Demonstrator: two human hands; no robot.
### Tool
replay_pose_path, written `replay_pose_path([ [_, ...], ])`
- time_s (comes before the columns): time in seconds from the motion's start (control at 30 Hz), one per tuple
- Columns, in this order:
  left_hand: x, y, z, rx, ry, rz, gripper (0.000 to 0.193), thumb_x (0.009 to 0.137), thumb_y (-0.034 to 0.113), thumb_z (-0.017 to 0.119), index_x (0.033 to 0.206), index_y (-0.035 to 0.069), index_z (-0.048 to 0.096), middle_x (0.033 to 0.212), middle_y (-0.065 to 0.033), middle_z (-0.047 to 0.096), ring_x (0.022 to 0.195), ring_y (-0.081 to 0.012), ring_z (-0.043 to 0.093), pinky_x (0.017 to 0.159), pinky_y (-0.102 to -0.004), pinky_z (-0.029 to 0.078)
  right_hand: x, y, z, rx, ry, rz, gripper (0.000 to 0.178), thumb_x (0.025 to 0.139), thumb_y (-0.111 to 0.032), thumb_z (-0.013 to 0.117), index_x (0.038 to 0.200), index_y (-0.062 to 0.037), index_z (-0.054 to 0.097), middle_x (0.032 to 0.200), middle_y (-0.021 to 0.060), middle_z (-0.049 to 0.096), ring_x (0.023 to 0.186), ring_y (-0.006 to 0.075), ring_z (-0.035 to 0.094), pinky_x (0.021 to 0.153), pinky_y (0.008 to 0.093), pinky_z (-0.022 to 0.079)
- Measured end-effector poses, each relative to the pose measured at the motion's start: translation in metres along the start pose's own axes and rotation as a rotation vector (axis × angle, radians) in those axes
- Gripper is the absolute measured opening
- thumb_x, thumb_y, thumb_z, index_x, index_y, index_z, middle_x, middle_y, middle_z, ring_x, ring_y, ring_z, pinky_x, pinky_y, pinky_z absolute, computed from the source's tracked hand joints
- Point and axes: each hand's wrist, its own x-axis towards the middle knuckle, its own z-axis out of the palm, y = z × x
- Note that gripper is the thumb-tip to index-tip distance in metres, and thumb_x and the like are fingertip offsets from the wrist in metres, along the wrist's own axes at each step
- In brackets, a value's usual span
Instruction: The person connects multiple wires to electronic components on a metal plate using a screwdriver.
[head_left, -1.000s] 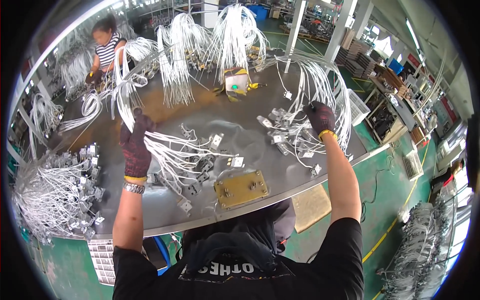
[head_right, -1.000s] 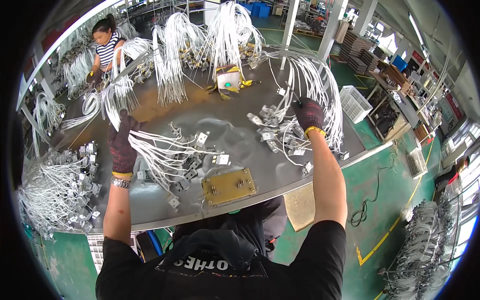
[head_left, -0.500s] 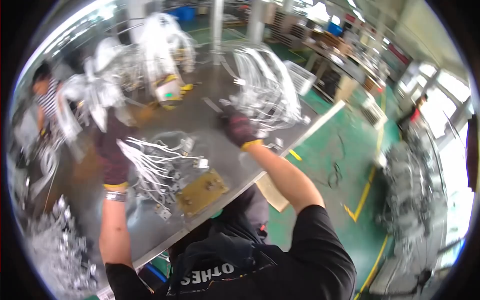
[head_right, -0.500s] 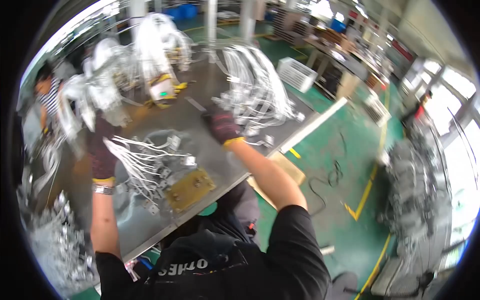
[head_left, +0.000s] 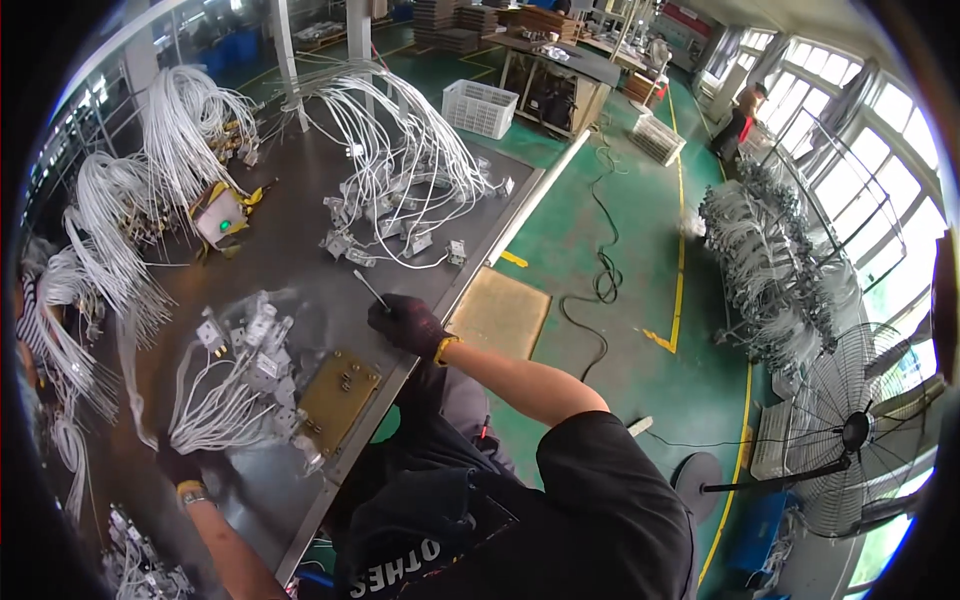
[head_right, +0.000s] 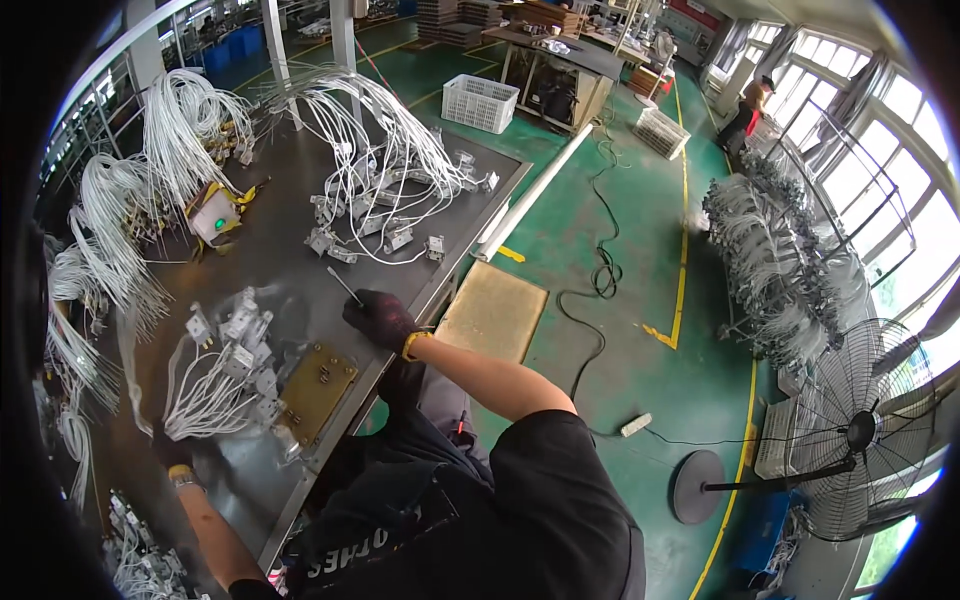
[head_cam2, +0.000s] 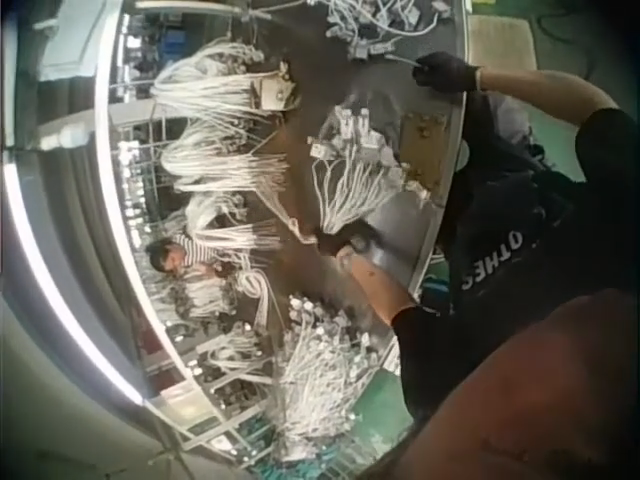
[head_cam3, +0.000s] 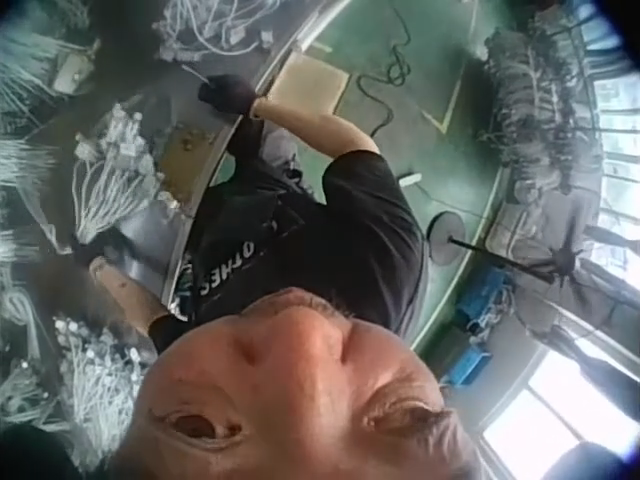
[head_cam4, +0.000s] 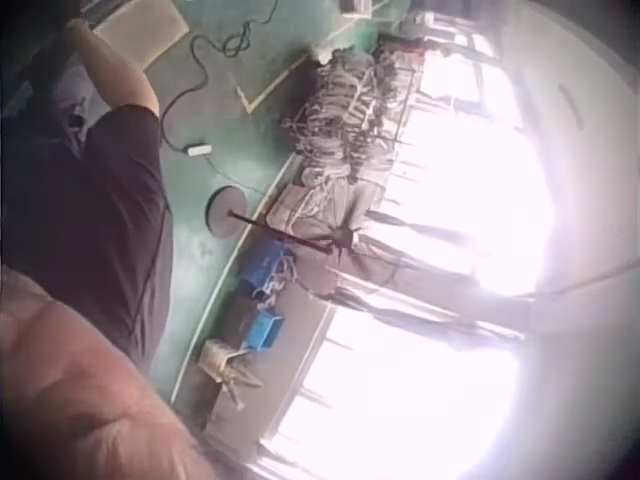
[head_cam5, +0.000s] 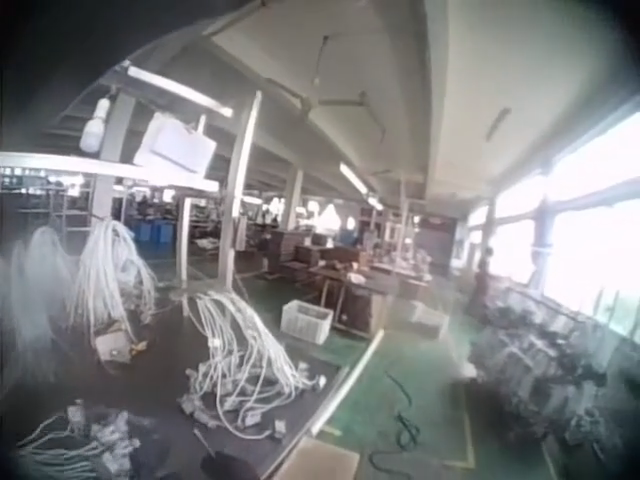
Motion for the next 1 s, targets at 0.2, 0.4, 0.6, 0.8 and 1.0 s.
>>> replay_pose_path([
  [0.2,-0.019,0.063,-0.017,0.406,0.38,-0.033,0.07,0.095,0.05,0.071,0.134,-0.008,0.06,0.133,-0.0313,0.063,0.122,-0.0458,0.06,0.106,-0.0506,0.045,-0.014,0.02,0.027,0.017,-0.067,-0.091,0.022,0.096,-0.023,0.072,0.109,-0.0055,0.069,0.085,0.0068,0.07,0.08,0.0109,0.063,0.075,0.0331,0.054],
  [0.4,-0.02,0.252,-0.039,-0.143,0.082,0.065,0.049,0.1,0.025,0.071,0.139,0.0,0.057,0.127,-0.0221,0.067,0.118,-0.0353,0.065,0.106,-0.0422,0.048,-0.01,0.014,0.04,-0.061,-0.134,-0.112,0.022,0.095,-0.02,0.074,0.11,-0.0042,0.069,0.089,0.0088,0.072,0.082,0.0143,0.066,0.075,0.0346,0.054],
  [0.6,-0.016,0.332,-0.015,-0.026,-0.138,0.483,0.08,0.082,0.048,0.079,0.14,0.0,0.053,0.147,-0.0215,0.049,0.136,-0.043,0.045,0.115,-0.0536,0.036,-0.018,0.015,0.04,-0.152,-0.041,-0.14,0.03,0.094,-0.022,0.074,0.117,-0.0027,0.069,0.097,0.0156,0.072,0.084,0.0235,0.071,0.075,0.0373,0.056],
  [0.8,-0.016,0.325,0.007,0.196,-0.251,0.592,0.079,0.087,0.058,0.067,0.149,0.013,0.051,0.158,-0.0217,0.033,0.145,-0.0457,0.03,0.12,-0.0585,0.025,-0.018,0.006,0.044,-0.262,-0.054,-0.15,0.029,0.093,-0.018,0.072,0.118,-0.0037,0.069,0.1,0.0182,0.07,0.088,0.032,0.071,0.077,0.0401,0.055],
  [1.0,0.014,0.352,0.044,0.266,-0.337,0.483,0.073,0.092,0.059,0.06,0.151,0.018,0.052,0.16,-0.0281,0.028,0.148,-0.0504,0.025,0.123,-0.0602,0.018,-0.02,-0.005,0.049,-0.254,-0.094,-0.149,0.033,0.093,-0.028,0.069,0.119,-0.0084,0.068,0.106,0.0189,0.07,0.097,0.0383,0.069,0.083,0.0465,0.054],
])
